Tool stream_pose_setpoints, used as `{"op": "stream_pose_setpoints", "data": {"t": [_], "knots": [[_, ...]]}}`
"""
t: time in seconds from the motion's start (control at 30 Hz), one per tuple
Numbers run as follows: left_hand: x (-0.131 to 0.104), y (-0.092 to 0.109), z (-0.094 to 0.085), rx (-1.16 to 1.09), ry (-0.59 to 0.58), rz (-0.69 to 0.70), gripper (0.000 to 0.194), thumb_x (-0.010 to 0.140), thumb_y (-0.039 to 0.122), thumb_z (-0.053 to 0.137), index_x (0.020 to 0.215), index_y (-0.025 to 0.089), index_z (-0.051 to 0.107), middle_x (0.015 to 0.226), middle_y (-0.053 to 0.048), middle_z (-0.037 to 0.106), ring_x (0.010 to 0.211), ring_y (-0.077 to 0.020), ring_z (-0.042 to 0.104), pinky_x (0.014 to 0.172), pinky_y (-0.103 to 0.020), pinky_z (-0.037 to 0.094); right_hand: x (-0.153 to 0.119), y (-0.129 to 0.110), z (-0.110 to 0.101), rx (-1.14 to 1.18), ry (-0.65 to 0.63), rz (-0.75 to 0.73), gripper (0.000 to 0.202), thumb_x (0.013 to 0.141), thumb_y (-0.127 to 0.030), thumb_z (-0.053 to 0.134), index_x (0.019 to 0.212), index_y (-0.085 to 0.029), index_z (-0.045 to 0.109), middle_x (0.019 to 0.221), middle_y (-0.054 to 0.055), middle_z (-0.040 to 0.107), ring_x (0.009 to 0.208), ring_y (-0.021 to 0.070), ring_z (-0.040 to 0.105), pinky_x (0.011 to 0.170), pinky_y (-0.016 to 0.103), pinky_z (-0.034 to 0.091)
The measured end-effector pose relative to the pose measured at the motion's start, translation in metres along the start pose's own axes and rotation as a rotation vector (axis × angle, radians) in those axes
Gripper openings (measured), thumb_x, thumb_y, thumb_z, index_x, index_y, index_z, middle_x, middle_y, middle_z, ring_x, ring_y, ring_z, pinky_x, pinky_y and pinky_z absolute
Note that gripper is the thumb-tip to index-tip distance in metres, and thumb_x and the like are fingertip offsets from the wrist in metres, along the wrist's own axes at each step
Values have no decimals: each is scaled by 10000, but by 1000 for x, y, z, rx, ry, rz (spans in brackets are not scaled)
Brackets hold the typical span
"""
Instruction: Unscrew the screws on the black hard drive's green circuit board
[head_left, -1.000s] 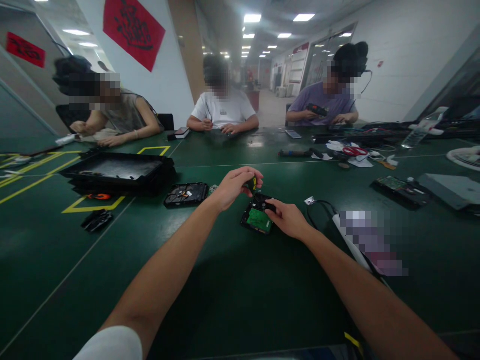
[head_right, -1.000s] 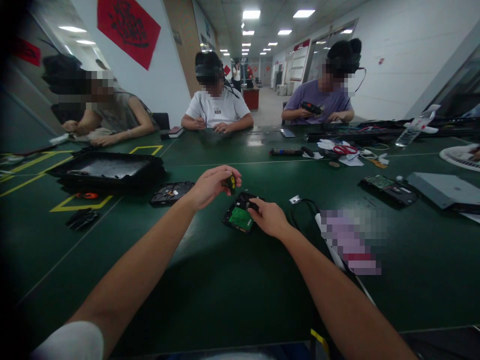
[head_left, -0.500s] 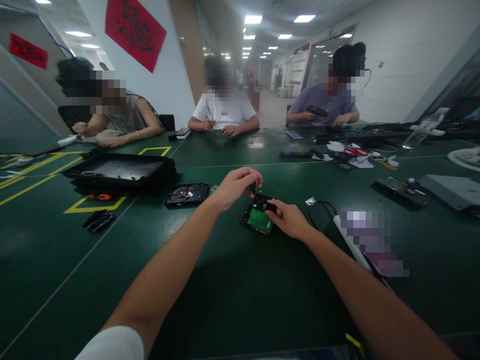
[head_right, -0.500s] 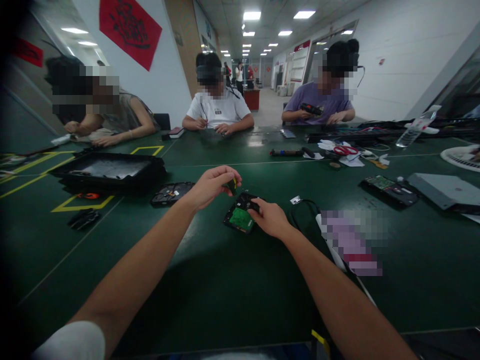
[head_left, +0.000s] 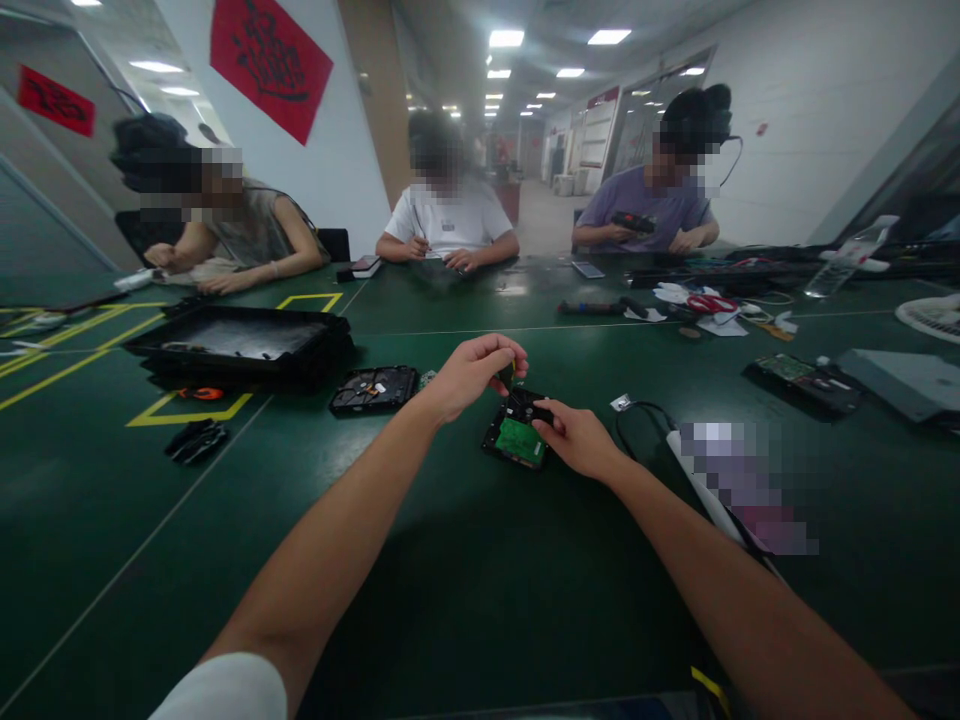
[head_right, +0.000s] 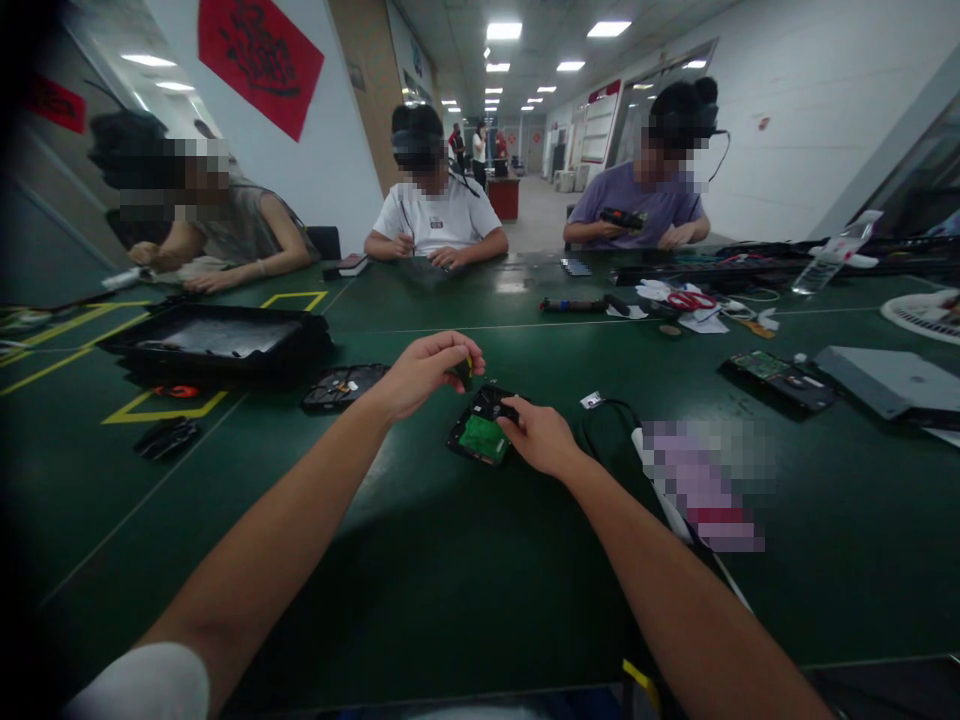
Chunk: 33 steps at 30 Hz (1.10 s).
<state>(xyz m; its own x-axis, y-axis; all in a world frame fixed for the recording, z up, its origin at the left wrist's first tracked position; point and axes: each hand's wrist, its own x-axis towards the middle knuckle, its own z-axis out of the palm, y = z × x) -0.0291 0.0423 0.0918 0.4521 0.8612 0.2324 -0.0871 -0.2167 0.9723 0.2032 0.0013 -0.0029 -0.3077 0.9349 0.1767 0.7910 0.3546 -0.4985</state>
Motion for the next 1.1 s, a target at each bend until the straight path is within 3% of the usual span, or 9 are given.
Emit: {"op": "stream_pose_setpoints", "data": {"t": [0.53,0.9,1.1], "knots": [[1,-1,-1,-122,27,-52,228,923,372,627,958,163,713,933,-90,706,885,-202,681,606,-251,535,-1,-2,-1,37,-20,10,458,1035,-407,586,1453,-220,596,779,-9,687,656,146,602,618,275,362],[2,-6,-3,94,118,33,312,859,464,797,934,181,688,823,-16,617,770,-133,587,616,-211,507,0,-1,0,13,-16,4,441,1035,-386,584,1440,-209,599,773,-14,680,655,146,597,626,281,358],[0,-1,0,73,70,22,282,869,431,778,970,178,703,887,-38,661,801,-146,618,624,-222,520,-1,-2,-2,24,-21,9,457,1037,-389,581,1453,-198,587,774,-8,677,659,153,599,616,279,355]]}}
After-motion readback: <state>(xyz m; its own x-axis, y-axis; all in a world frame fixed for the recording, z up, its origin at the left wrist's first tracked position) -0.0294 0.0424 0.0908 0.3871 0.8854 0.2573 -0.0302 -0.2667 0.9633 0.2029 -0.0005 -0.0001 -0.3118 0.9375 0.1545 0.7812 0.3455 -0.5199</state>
